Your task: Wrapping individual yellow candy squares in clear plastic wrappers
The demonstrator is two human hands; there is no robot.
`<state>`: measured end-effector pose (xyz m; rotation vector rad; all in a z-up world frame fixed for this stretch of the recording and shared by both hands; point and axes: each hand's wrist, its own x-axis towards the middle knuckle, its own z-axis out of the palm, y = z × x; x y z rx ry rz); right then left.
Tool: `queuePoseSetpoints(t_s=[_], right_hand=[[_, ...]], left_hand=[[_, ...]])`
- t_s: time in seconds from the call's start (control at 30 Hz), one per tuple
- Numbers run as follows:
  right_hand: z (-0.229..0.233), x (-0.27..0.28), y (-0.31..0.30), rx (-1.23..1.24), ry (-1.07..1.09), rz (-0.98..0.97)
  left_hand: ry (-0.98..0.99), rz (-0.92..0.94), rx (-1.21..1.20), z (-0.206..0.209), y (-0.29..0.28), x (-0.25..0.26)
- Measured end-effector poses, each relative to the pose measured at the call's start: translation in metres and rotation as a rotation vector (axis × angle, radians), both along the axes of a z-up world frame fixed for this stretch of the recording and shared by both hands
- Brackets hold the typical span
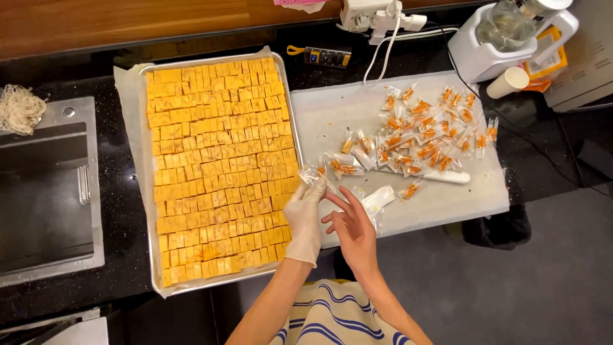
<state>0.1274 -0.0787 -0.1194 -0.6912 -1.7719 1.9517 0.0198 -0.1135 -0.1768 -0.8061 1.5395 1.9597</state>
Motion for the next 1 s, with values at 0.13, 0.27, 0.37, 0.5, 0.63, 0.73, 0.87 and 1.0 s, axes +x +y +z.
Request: queuePoseSetpoints(t_s=[0.13,0.27,0.37,0.5,0.63,0.73,0.87,1.0], right_hand=[[0.007,0.001,-0.013,0.051,0.037,-0.027],[0.012,-0.001,-0.023,0.091,0.024,-0.078],[0.013,-0.002,-0.033,0.071,0.047,-0.051],[-0.001,-0.002,-0.033,0.005,0.078,0.025],[0.023,-0.009,-0.037,-0.07,0.064,0.142],[0.034,-0.015,-0.029,-0.221,0.028,0.172],[0.021,-0.019,-0.027,-0.284,-0.088,0.286],[0.012,-0.021,-0.043,-0.284,-0.135,0.441]], left_hand=[[-0.013,0.076,0.058,0.004,-0.017,0.007],[-0.022,0.152,0.093,-0.019,-0.028,0.002],[-0.012,0.204,0.124,0.003,-0.036,0.007],[0.025,0.205,0.181,0.071,-0.046,0.012],[0.022,-0.111,0.174,0.051,-0.063,0.027],[0.122,-0.313,0.083,0.031,-0.096,0.024],[1.399,-0.624,-0.653,0.014,-0.149,-0.002],[1.569,-0.806,-0.564,-0.014,-0.157,-0.013]])
